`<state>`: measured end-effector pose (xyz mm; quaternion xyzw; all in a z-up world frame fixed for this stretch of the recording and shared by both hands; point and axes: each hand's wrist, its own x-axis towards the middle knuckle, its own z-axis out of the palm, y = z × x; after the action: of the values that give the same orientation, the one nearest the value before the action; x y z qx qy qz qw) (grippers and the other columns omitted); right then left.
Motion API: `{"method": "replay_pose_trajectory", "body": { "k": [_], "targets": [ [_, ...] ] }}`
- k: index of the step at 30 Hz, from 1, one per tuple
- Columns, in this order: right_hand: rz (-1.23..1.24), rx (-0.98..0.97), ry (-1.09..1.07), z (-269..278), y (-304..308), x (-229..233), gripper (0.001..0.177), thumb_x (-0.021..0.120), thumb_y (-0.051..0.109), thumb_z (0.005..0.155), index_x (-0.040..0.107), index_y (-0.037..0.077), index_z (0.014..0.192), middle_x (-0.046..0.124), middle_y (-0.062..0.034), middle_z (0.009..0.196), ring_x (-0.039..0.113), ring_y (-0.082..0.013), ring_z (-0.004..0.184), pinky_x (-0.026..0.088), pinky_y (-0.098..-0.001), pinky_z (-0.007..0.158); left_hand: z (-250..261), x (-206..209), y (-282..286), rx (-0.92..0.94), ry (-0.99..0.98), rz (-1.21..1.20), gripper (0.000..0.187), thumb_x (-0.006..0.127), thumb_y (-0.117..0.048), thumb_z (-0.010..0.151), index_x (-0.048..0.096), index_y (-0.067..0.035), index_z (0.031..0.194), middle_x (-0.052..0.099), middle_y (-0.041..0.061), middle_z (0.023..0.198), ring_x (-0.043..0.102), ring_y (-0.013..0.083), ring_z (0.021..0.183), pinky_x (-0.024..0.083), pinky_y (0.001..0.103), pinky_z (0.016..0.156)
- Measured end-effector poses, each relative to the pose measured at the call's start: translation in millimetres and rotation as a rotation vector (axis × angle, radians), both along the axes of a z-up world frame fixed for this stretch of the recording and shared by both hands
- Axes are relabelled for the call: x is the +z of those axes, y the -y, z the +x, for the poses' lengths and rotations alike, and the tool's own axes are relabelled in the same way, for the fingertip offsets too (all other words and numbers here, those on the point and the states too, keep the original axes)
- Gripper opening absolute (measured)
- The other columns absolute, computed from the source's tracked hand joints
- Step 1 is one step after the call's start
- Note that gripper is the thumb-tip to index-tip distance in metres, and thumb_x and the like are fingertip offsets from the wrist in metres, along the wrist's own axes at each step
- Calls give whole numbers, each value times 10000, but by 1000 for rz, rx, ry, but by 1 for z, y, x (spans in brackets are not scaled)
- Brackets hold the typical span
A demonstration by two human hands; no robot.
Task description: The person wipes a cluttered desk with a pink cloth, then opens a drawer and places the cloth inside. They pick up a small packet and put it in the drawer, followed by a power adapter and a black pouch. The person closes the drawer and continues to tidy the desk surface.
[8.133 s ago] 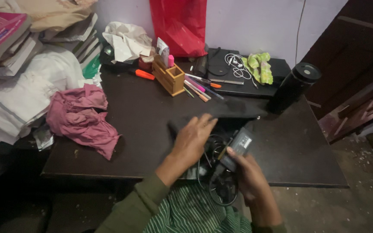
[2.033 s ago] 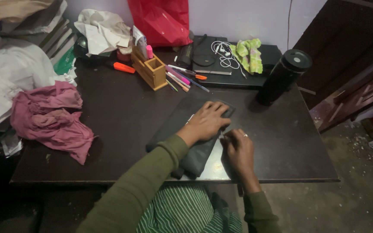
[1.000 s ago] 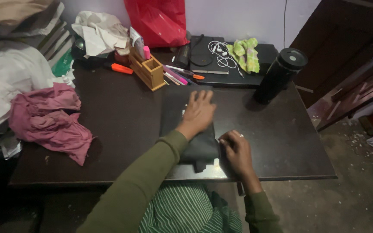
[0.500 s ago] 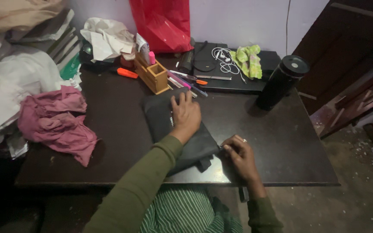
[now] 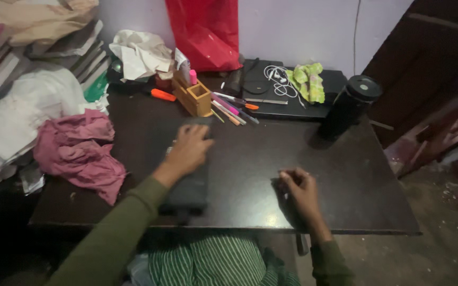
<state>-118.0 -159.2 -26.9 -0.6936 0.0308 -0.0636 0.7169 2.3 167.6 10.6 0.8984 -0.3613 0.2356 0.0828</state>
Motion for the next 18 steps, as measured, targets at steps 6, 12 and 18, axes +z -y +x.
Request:
{"method": "replay_pose_trajectory", "body": {
  "k": [6,12,18],
  "targets": [
    [-274,-419,391,59,70,-33,161,689,58,970,697,21,1126,707,-91,1060,671,-181,986,544,-316,890,12,8,-64,232,-60,50,215,706,-129,753,773,-136,958,593,109,1062,541,310,1151,391,506,1037],
    [-743,-848,178,137,145,-44,854,962,275,781,466,-18,1412,525,-273,1399,516,-411,1280,434,-492,1075,15,2,-35,143,-24,-166,186,694,-116,810,720,-75,990,627,151,1017,604,370,1021,470,520,893],
    [-697,-695,250,199,188,-30,1194,1016,367,678,289,-62,1523,463,-295,1487,469,-413,1366,382,-479,1126,-13,-13,21,77,-258,-253,353,765,-229,773,705,-45,1068,646,177,1148,587,401,1060,473,517,911]
  ]
}}
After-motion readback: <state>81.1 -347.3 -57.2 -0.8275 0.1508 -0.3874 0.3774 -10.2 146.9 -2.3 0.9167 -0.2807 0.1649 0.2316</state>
